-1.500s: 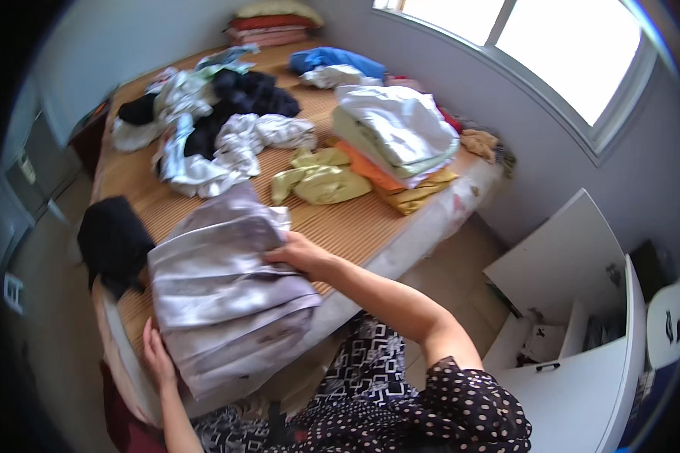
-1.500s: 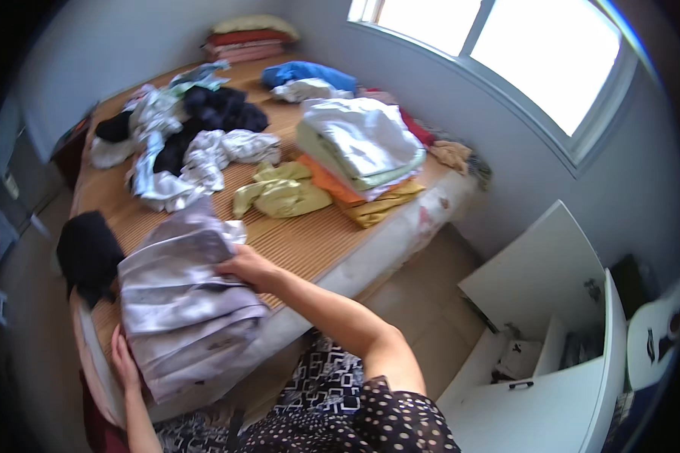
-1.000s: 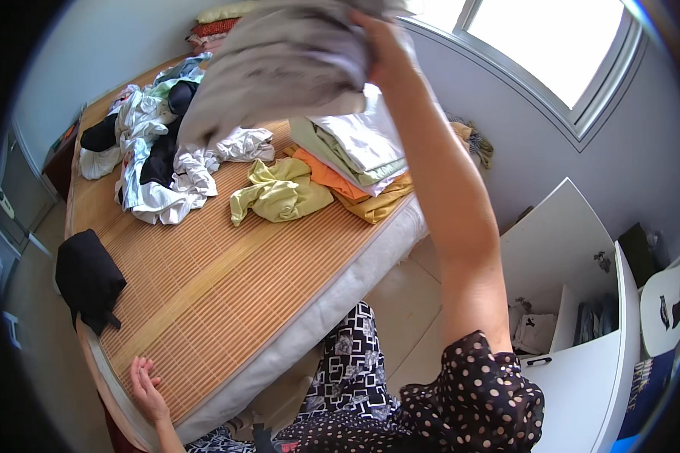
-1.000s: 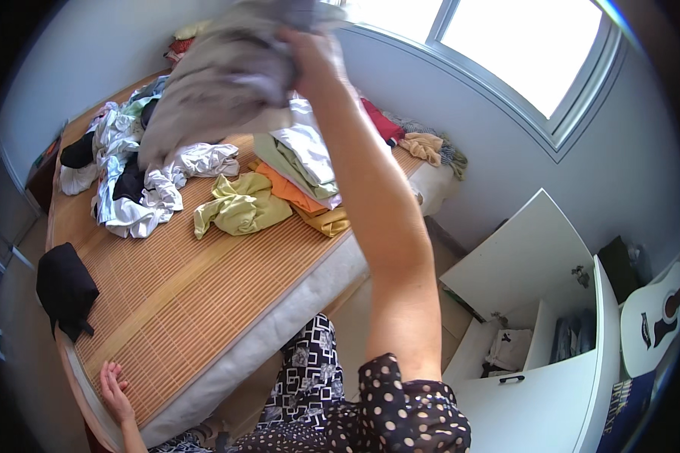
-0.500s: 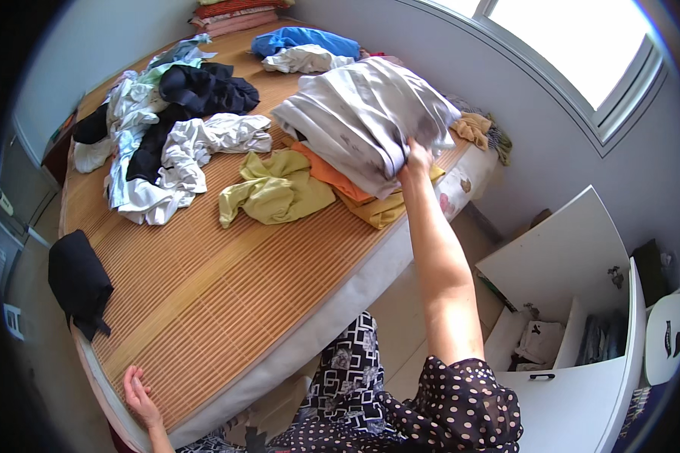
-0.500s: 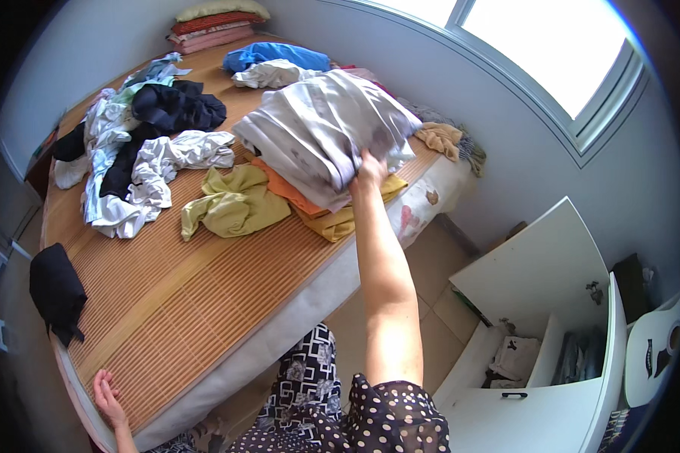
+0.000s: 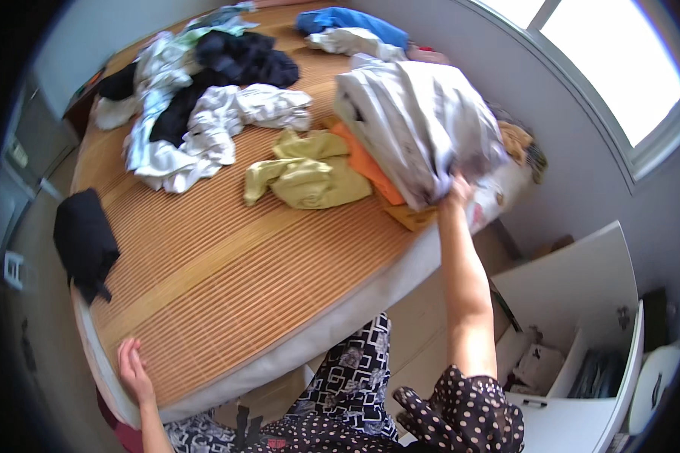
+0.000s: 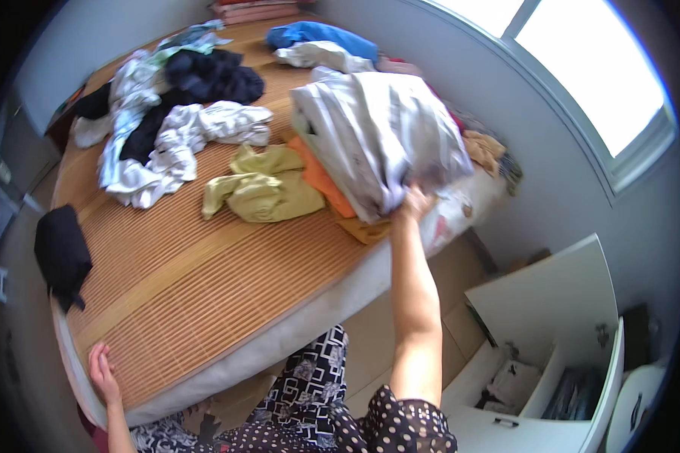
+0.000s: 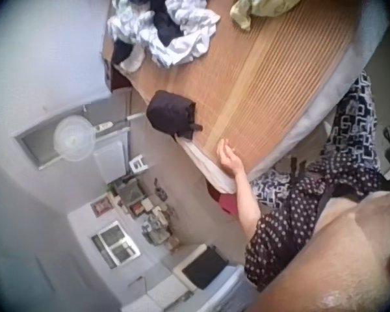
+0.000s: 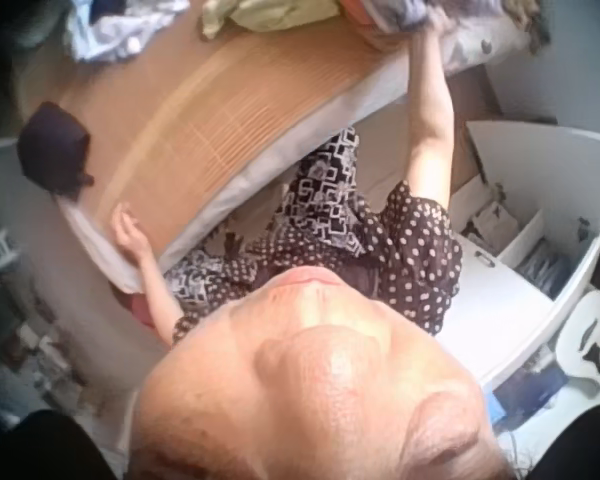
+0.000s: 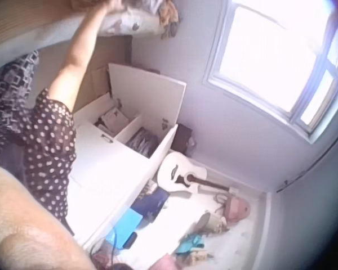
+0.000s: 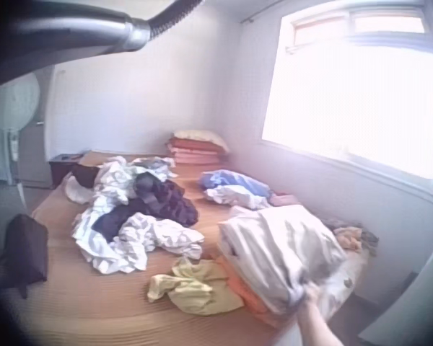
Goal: The person folds various clothing items on a bed, including a black sweatshirt, a patterned towel, denim shorts, and a light green shirt. They smooth and align each item before folding it into a neat stack.
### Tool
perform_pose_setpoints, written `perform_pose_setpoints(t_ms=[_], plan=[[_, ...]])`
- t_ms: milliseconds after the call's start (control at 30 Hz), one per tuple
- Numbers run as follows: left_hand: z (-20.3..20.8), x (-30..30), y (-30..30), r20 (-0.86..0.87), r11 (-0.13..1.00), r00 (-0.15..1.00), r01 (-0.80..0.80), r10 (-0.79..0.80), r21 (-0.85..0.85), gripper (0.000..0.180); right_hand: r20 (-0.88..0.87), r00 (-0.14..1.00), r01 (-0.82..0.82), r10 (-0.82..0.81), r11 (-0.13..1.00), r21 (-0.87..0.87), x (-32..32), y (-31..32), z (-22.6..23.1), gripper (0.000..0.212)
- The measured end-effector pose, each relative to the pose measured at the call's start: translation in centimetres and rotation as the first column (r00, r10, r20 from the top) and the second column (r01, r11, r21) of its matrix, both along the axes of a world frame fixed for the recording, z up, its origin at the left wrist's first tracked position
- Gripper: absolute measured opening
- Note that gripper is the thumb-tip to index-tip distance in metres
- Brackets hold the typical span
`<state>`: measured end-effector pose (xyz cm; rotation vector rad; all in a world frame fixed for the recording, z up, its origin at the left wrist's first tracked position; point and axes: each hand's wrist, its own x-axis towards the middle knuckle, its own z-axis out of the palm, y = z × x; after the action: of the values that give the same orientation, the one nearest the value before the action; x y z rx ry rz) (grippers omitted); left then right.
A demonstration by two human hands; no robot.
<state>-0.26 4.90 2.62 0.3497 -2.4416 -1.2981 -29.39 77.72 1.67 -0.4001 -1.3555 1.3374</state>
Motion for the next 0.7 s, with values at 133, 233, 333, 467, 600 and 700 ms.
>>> perform_pose_setpoints(t_ms=[133, 233, 333, 467, 600, 700], plan=[[1.4, -0.1, -0.1, -0.026, 1.0, 1.0, 0.005, -0.005, 0.008, 0.023, 0.097, 0.946, -0.212, 0.308, 0.82, -0.532, 3.0, -1.8, 4.7, 0.038], [1.3, 0.1, 0.1, -0.063, 0.999, 0.998, 0.007, -0.004, 0.054, 0.022, 0.469, 0.87, 0.18, -0.152, 0.984, -0.015, 6.2, -2.8, 9.8, 0.044], [1.1, 0.4, 0.1, -0.077, 0.997, 0.997, 0.016, -0.01, 0.079, 0.022, 0.071, 0.694, 0.478, -0.716, 0.532, 0.698, 8.4, -7.4, 11.9, 0.039], [1.1, 0.6, -0.3, -0.125, 0.997, 0.99, 0.054, -0.061, -0.057, 0.022, 0.306, 0.951, -0.283, -0.05, 0.262, 0.923, 7.9, -21.8, 13.7, 0.03], [2.7, -0.8, 1.2, -0.125, 0.987, 0.992, 0.003, -0.023, -0.158, 0.015, 0.741, 0.669, -0.738, -0.06, 0.067, 0.672, 5.1, -30.6, 7.4, 0.042], [4.2, -4.2, 2.6, -0.159, 0.953, 0.975, 0.103, -0.153, -0.283, 0.014, 0.68, 0.705, -0.672, -0.203, 0.115, 0.732, 3.4, -32.0, 3.0, 0.039]])
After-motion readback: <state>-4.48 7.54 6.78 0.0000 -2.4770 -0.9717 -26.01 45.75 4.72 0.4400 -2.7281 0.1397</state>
